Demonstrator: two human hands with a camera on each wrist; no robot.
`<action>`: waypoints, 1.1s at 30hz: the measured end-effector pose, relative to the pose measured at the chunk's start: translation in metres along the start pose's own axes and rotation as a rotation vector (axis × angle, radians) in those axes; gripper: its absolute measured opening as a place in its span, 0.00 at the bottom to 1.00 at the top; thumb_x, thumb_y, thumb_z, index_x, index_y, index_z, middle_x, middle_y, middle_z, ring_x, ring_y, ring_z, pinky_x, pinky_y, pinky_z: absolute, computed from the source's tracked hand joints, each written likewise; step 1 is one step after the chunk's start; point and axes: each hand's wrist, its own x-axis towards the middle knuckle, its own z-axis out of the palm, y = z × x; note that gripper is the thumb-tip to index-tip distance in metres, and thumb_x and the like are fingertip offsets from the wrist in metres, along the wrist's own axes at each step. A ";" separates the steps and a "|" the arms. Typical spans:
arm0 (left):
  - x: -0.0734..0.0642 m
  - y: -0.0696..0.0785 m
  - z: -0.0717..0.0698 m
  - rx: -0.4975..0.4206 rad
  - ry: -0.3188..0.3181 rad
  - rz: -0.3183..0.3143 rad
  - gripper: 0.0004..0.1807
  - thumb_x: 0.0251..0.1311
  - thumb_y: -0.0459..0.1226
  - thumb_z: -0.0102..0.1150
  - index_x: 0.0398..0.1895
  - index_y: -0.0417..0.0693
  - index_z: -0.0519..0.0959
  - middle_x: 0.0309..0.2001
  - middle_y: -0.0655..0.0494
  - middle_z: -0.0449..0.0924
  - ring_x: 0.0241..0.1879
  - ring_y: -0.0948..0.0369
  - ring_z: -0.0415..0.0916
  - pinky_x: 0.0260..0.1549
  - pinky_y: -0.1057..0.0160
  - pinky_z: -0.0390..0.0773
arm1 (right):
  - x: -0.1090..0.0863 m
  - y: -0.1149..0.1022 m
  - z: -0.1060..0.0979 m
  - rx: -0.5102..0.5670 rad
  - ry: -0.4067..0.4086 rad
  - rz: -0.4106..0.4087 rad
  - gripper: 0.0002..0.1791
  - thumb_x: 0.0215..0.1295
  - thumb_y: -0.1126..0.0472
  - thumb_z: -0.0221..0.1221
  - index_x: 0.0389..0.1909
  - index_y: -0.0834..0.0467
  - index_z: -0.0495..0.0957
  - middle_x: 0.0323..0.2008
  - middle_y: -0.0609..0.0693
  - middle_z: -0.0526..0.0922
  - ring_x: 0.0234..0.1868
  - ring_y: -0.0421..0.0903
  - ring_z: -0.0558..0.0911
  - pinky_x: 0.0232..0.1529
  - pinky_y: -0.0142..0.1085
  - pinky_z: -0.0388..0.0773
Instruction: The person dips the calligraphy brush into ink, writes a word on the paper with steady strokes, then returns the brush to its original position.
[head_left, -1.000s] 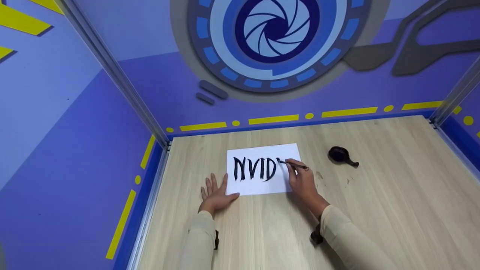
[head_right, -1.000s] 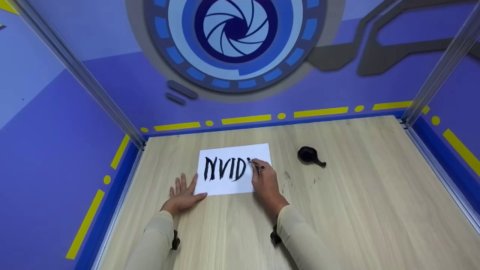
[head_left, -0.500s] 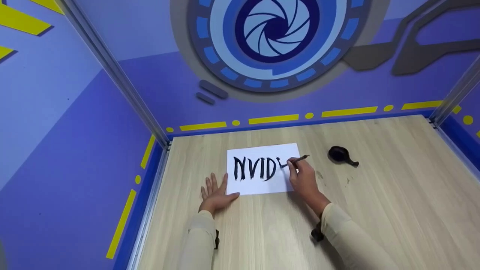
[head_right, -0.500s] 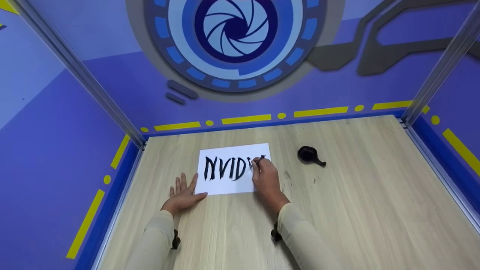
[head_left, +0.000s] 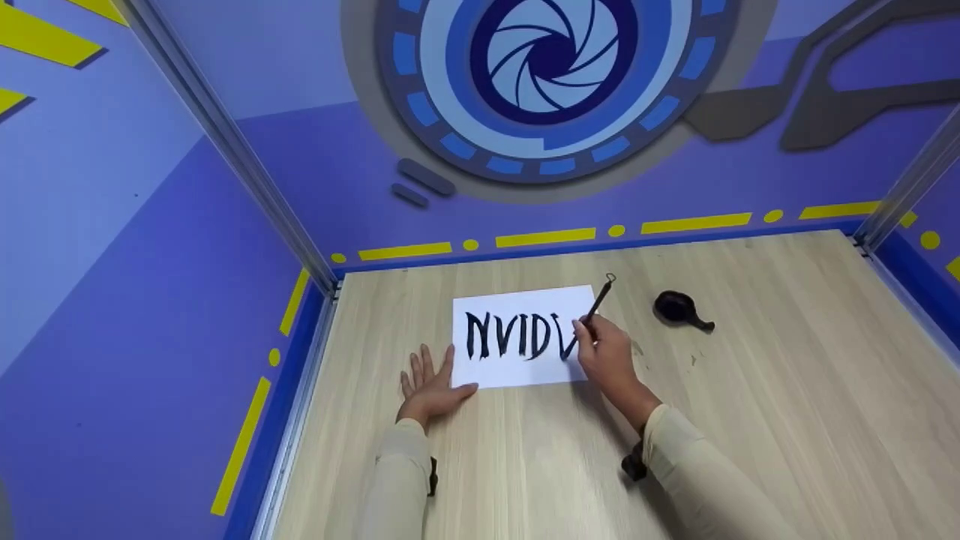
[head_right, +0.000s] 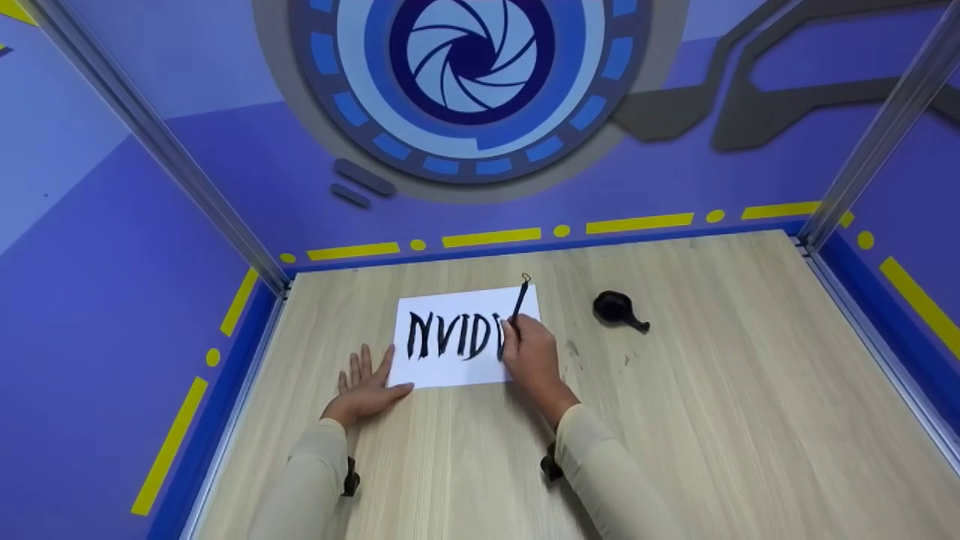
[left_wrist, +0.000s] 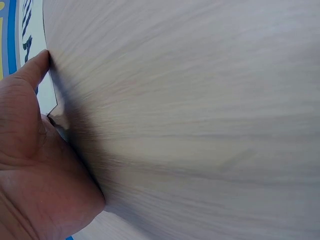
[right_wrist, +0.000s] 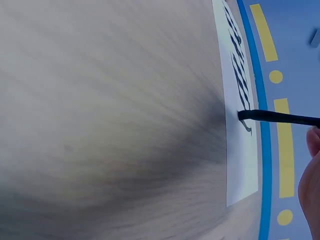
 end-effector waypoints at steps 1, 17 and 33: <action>0.000 0.000 0.000 -0.002 0.003 0.000 0.54 0.69 0.65 0.57 0.89 0.68 0.39 0.86 0.45 0.11 0.85 0.43 0.07 0.81 0.34 0.15 | 0.000 -0.001 0.000 0.005 -0.005 0.003 0.07 0.74 0.64 0.65 0.35 0.64 0.83 0.28 0.54 0.86 0.29 0.45 0.80 0.31 0.38 0.77; -0.009 0.007 -0.005 -0.028 0.002 0.014 0.55 0.69 0.65 0.57 0.89 0.64 0.41 0.87 0.42 0.13 0.85 0.41 0.08 0.80 0.33 0.13 | 0.003 0.005 -0.010 0.040 0.169 -0.137 0.05 0.70 0.69 0.66 0.33 0.65 0.82 0.28 0.55 0.87 0.28 0.48 0.85 0.30 0.36 0.81; 0.000 -0.001 0.001 -0.011 0.018 0.012 0.54 0.68 0.66 0.57 0.89 0.68 0.41 0.87 0.45 0.12 0.85 0.42 0.08 0.81 0.33 0.16 | 0.008 0.010 -0.011 0.032 0.215 -0.254 0.03 0.67 0.72 0.68 0.33 0.65 0.84 0.28 0.54 0.87 0.28 0.49 0.87 0.30 0.40 0.85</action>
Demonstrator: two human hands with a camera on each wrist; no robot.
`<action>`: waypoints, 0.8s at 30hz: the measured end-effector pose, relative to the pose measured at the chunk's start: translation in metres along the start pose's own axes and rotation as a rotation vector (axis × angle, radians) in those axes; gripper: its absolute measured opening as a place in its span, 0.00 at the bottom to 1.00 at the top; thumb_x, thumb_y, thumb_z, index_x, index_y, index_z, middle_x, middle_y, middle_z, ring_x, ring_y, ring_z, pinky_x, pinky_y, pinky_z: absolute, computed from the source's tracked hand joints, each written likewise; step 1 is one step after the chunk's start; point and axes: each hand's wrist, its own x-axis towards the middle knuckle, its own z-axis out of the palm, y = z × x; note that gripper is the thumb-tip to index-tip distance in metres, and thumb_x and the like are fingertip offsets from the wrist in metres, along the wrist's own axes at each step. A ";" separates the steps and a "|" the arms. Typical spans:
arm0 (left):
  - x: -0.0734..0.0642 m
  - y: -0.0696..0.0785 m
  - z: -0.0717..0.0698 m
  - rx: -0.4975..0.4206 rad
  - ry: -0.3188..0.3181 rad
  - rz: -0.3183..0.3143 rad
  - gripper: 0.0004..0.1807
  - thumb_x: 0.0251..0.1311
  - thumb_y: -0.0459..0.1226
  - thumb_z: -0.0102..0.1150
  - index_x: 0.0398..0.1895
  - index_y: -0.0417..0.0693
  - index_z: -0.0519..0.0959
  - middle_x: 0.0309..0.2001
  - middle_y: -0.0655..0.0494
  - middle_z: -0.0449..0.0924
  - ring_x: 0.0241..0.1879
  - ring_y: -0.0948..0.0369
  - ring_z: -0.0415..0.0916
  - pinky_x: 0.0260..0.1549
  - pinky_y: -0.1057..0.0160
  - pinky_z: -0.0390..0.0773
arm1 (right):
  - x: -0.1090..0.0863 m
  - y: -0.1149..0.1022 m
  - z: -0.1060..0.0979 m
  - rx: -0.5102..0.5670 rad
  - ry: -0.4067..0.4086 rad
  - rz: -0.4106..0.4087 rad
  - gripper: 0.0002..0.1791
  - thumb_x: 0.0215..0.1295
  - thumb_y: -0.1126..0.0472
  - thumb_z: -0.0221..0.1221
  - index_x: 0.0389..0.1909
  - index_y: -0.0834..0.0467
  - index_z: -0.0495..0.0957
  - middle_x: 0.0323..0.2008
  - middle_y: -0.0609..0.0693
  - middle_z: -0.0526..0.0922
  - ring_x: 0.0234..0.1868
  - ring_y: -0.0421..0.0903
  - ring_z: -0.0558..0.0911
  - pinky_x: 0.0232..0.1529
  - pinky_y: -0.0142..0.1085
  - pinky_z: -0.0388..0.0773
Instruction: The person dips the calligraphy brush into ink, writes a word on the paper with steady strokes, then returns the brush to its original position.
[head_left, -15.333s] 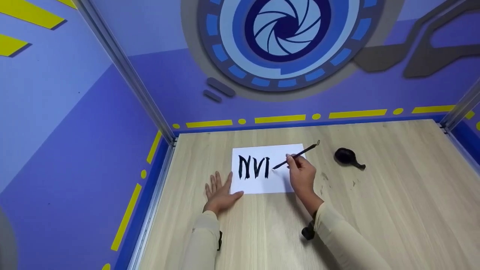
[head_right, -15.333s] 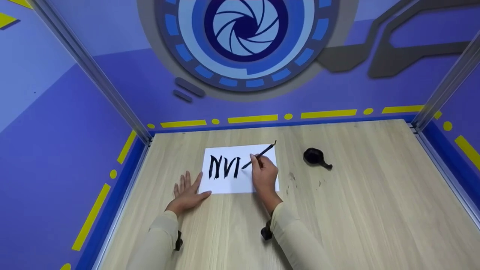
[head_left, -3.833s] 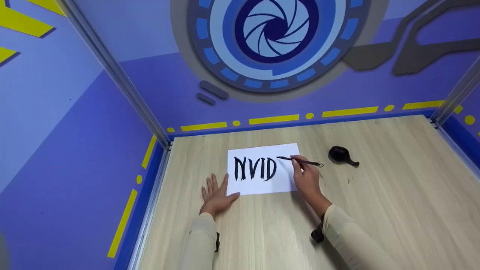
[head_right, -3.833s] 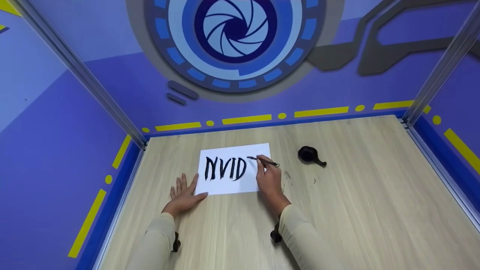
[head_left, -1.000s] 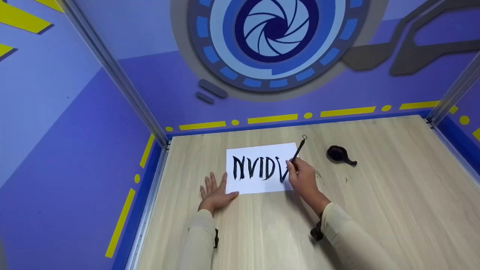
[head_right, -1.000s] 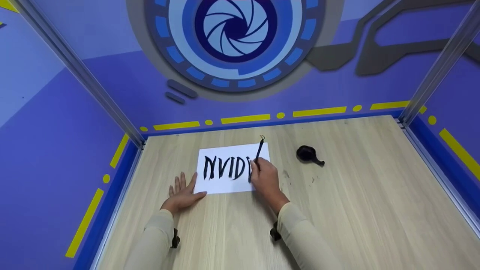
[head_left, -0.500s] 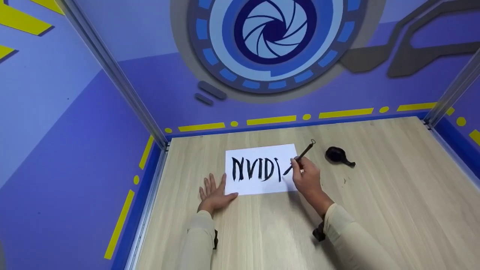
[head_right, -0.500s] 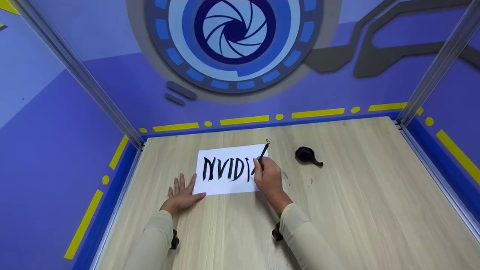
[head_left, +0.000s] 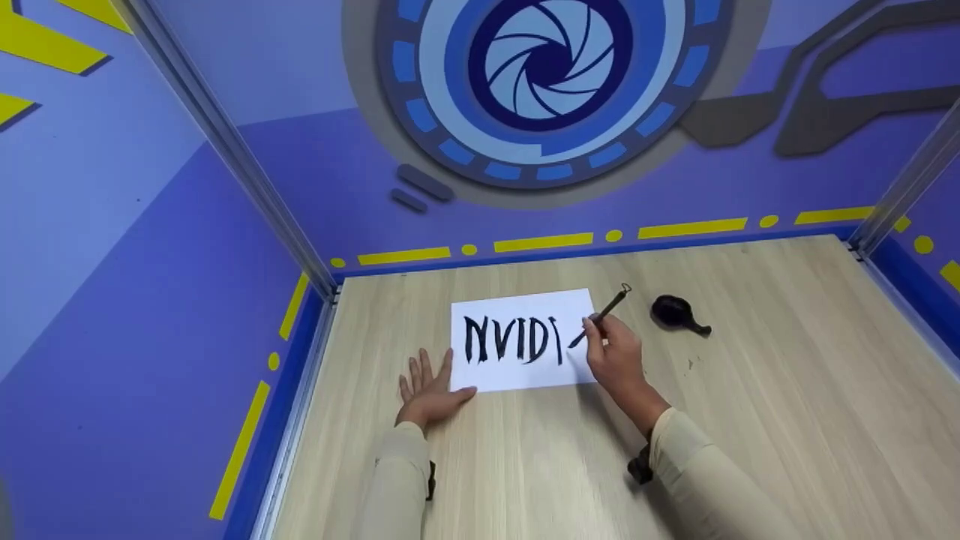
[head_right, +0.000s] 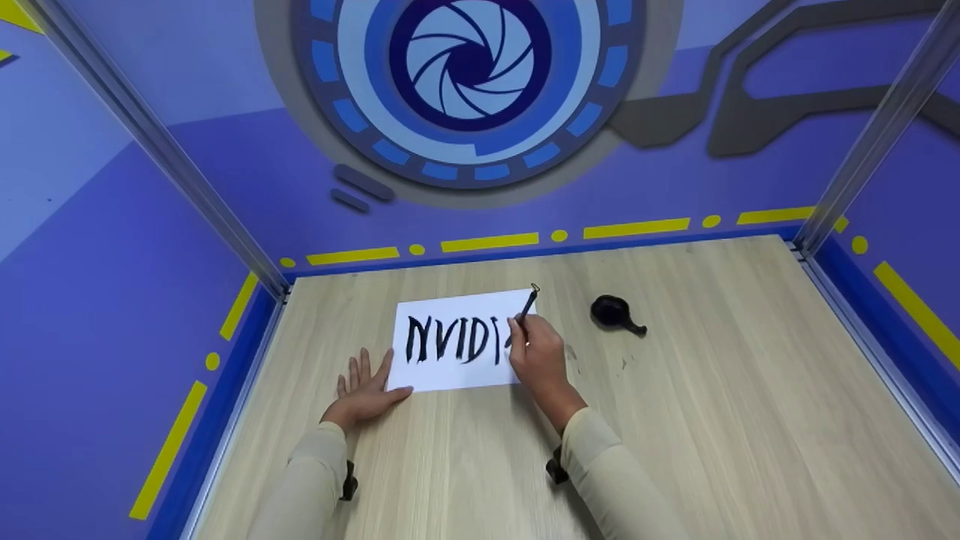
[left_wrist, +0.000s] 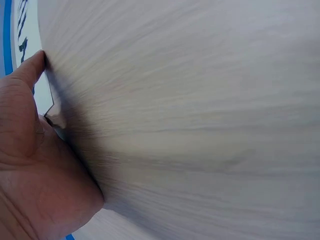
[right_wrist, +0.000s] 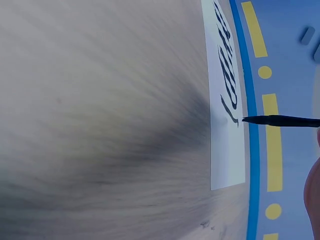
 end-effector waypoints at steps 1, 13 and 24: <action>0.000 0.000 0.000 0.004 0.001 -0.001 0.54 0.68 0.66 0.57 0.89 0.68 0.41 0.87 0.45 0.12 0.85 0.42 0.08 0.81 0.33 0.16 | 0.000 0.001 0.000 0.000 0.002 -0.010 0.03 0.66 0.72 0.68 0.33 0.65 0.84 0.27 0.54 0.87 0.28 0.49 0.87 0.30 0.41 0.85; -0.002 0.002 0.000 0.000 0.008 -0.001 0.54 0.68 0.66 0.57 0.89 0.68 0.41 0.87 0.45 0.12 0.85 0.42 0.08 0.81 0.33 0.17 | -0.006 0.005 -0.006 -0.039 -0.033 0.047 0.02 0.68 0.72 0.67 0.40 0.66 0.85 0.32 0.58 0.89 0.33 0.52 0.88 0.36 0.46 0.86; -0.003 0.004 0.000 0.005 0.020 -0.003 0.54 0.69 0.65 0.58 0.89 0.65 0.42 0.87 0.43 0.15 0.86 0.41 0.10 0.81 0.33 0.16 | -0.005 0.012 -0.014 -0.043 -0.014 0.152 0.03 0.70 0.71 0.65 0.41 0.66 0.86 0.35 0.59 0.90 0.36 0.52 0.88 0.41 0.34 0.83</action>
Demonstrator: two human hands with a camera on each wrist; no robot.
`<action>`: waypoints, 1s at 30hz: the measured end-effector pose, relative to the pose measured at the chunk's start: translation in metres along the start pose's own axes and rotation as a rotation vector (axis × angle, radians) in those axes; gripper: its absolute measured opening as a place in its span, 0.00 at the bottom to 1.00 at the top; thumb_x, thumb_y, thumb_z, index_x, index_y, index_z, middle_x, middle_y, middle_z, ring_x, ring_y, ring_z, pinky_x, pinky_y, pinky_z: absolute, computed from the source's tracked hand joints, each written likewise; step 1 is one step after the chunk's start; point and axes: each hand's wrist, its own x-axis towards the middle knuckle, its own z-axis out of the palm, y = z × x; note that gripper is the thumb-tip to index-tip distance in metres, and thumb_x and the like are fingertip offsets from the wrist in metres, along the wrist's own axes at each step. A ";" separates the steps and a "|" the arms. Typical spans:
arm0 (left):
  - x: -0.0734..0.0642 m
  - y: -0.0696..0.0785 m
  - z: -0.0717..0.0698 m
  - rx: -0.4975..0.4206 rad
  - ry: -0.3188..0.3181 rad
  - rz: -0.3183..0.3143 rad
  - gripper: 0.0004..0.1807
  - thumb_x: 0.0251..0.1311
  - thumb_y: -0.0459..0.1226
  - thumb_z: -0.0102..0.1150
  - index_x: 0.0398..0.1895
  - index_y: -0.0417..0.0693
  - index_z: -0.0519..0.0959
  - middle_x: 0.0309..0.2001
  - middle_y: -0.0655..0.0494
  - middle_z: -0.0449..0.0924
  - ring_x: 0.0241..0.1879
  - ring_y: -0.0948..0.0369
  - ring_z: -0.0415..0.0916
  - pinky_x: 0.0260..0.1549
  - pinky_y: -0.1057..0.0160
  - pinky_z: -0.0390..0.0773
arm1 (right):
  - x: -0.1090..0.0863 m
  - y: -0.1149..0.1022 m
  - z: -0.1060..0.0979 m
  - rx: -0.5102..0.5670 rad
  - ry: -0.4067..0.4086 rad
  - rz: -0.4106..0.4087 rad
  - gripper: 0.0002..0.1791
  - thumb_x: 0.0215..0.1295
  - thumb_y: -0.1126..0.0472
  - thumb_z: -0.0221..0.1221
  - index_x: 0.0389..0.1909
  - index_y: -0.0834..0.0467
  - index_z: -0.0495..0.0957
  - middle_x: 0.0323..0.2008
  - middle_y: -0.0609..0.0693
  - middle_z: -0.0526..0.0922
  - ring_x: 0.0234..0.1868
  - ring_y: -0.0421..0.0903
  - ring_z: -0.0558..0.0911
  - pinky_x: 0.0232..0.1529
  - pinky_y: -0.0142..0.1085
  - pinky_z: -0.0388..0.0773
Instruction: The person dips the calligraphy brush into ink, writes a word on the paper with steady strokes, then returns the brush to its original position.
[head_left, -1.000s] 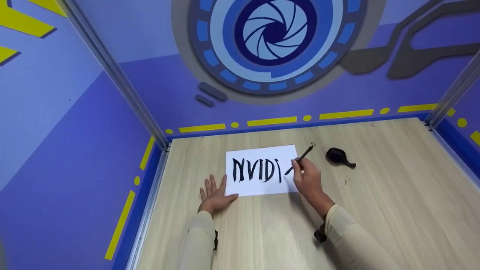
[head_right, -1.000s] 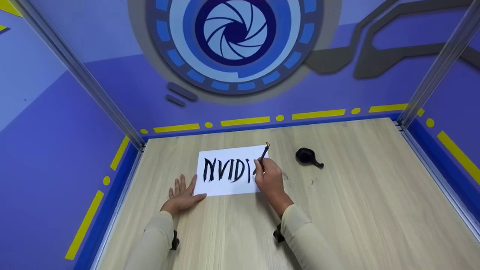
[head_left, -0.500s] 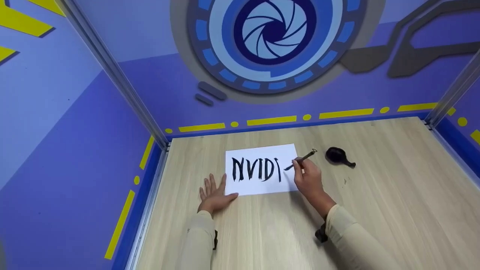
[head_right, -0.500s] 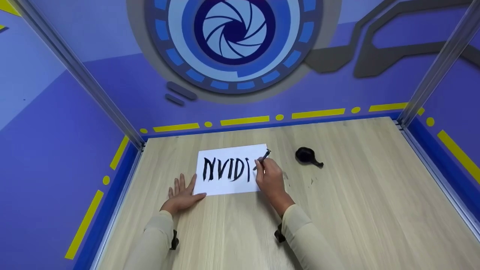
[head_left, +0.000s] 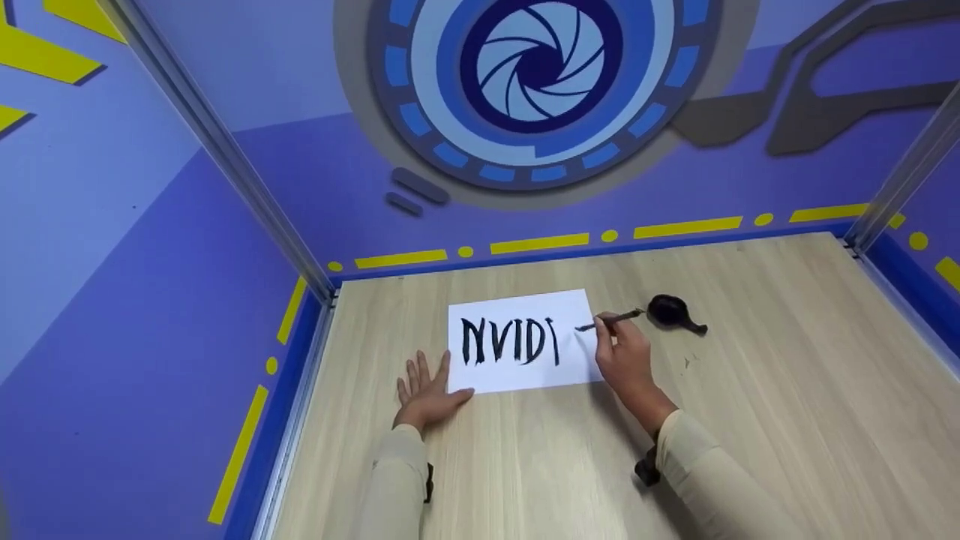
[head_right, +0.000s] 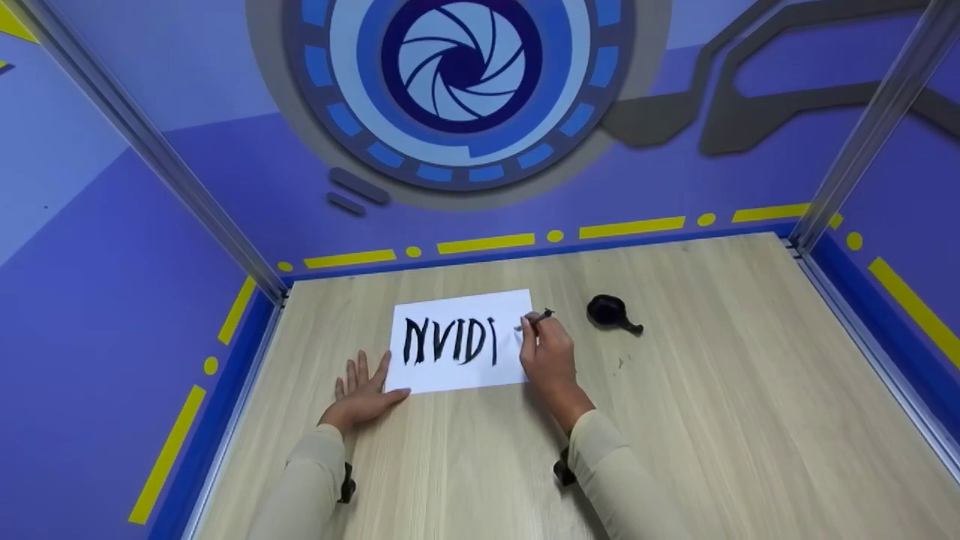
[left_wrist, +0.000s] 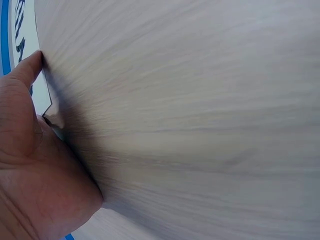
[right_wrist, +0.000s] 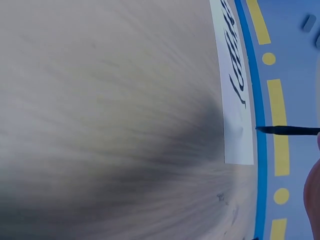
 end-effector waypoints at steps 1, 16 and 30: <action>-0.001 0.002 -0.001 -0.003 -0.003 -0.001 0.54 0.69 0.65 0.57 0.89 0.65 0.42 0.87 0.43 0.15 0.86 0.41 0.10 0.81 0.33 0.16 | 0.001 0.000 -0.001 0.000 -0.004 0.018 0.04 0.71 0.70 0.65 0.42 0.65 0.87 0.36 0.59 0.90 0.37 0.53 0.88 0.42 0.31 0.82; -0.008 0.001 -0.003 -0.032 -0.004 -0.003 0.52 0.70 0.63 0.58 0.89 0.64 0.44 0.88 0.42 0.17 0.86 0.40 0.12 0.81 0.32 0.17 | -0.002 0.004 -0.009 0.030 -0.121 0.293 0.09 0.76 0.62 0.63 0.49 0.61 0.89 0.45 0.57 0.93 0.43 0.52 0.90 0.44 0.33 0.81; -0.001 0.002 -0.009 0.038 -0.113 -0.013 0.57 0.67 0.73 0.52 0.89 0.67 0.37 0.85 0.42 0.09 0.84 0.39 0.05 0.80 0.30 0.15 | 0.005 0.007 -0.012 0.069 -0.135 0.387 0.10 0.77 0.62 0.62 0.50 0.59 0.89 0.44 0.56 0.93 0.45 0.48 0.88 0.46 0.19 0.74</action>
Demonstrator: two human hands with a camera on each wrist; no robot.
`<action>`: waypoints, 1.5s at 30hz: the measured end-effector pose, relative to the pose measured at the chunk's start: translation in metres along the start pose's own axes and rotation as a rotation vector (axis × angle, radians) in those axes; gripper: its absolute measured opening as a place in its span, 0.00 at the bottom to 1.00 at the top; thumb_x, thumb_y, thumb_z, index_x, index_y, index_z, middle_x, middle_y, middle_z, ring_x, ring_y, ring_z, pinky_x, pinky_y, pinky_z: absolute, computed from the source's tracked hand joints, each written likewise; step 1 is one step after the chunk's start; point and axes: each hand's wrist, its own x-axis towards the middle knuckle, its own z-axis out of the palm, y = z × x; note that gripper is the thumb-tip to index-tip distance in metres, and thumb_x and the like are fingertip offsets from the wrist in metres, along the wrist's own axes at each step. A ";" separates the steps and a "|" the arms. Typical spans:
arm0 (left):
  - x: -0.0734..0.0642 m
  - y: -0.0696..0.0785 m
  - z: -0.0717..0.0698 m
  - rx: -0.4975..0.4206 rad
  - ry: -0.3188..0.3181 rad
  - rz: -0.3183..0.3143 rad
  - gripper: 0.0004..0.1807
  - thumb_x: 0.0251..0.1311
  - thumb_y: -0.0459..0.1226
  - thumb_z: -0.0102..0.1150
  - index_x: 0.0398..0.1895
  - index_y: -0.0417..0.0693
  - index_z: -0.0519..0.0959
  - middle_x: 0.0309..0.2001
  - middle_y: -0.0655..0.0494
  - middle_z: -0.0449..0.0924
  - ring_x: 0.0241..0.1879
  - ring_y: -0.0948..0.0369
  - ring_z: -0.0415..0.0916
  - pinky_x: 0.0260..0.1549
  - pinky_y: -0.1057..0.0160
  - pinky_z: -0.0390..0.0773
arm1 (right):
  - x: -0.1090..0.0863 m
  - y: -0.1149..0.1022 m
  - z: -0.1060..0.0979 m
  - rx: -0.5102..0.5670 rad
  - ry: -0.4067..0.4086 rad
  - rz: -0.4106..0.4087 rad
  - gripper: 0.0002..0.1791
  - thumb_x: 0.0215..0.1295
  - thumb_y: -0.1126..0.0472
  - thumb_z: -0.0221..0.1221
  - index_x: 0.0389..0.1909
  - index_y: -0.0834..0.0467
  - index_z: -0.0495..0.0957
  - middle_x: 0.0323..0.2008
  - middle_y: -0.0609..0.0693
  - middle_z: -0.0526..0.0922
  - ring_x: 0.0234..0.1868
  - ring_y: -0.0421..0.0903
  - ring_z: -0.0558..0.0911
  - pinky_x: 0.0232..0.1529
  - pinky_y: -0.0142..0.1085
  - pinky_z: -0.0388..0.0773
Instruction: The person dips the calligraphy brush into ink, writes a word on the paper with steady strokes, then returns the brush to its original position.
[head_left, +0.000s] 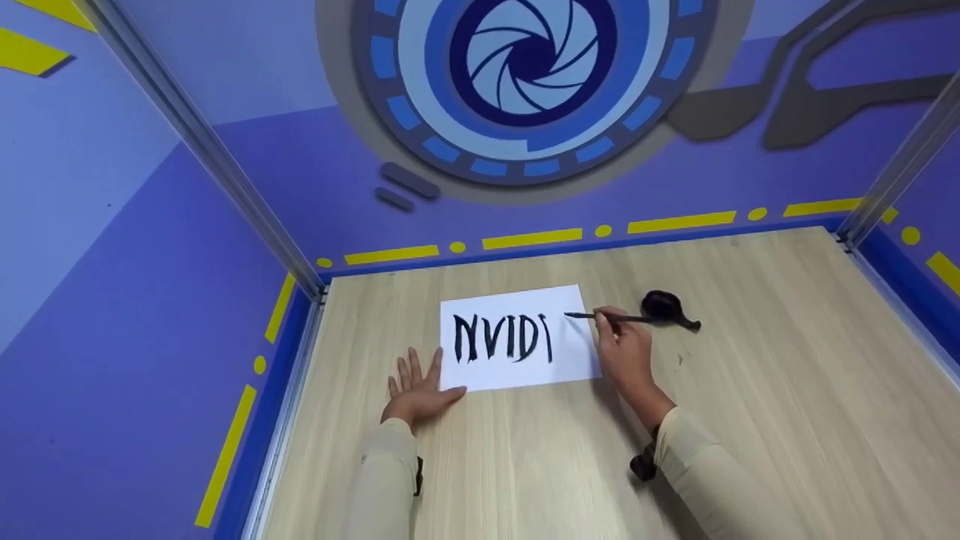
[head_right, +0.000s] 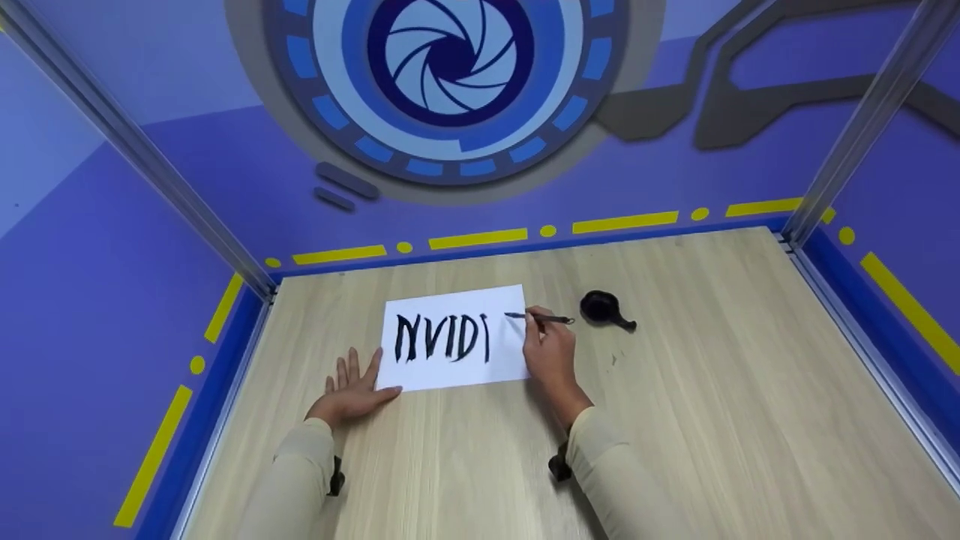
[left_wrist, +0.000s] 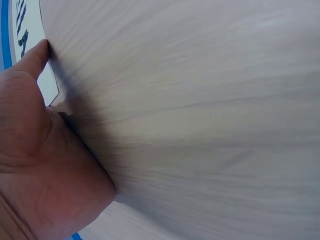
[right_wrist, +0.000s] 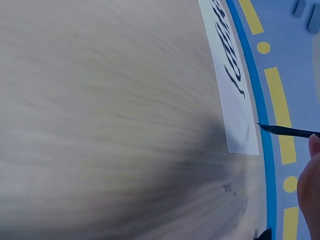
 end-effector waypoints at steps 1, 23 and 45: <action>0.001 0.001 -0.001 0.005 -0.001 0.003 0.57 0.66 0.73 0.52 0.89 0.66 0.37 0.85 0.42 0.09 0.84 0.39 0.06 0.80 0.30 0.16 | 0.000 0.000 0.000 0.007 -0.001 -0.006 0.10 0.77 0.62 0.62 0.50 0.59 0.89 0.45 0.56 0.93 0.46 0.49 0.88 0.46 0.18 0.74; 0.006 -0.008 0.003 0.015 -0.023 -0.013 0.58 0.67 0.72 0.53 0.89 0.68 0.34 0.84 0.44 0.06 0.83 0.41 0.03 0.80 0.31 0.16 | -0.005 -0.002 0.014 -0.042 -0.072 -0.063 0.11 0.77 0.65 0.61 0.53 0.59 0.88 0.52 0.57 0.91 0.50 0.53 0.90 0.52 0.37 0.83; 0.006 -0.003 -0.001 0.031 -0.013 -0.018 0.57 0.67 0.73 0.51 0.89 0.69 0.34 0.85 0.44 0.08 0.84 0.41 0.05 0.81 0.32 0.16 | 0.002 0.007 0.016 -0.090 -0.059 -0.328 0.07 0.69 0.74 0.63 0.44 0.68 0.87 0.40 0.62 0.91 0.41 0.57 0.91 0.44 0.53 0.88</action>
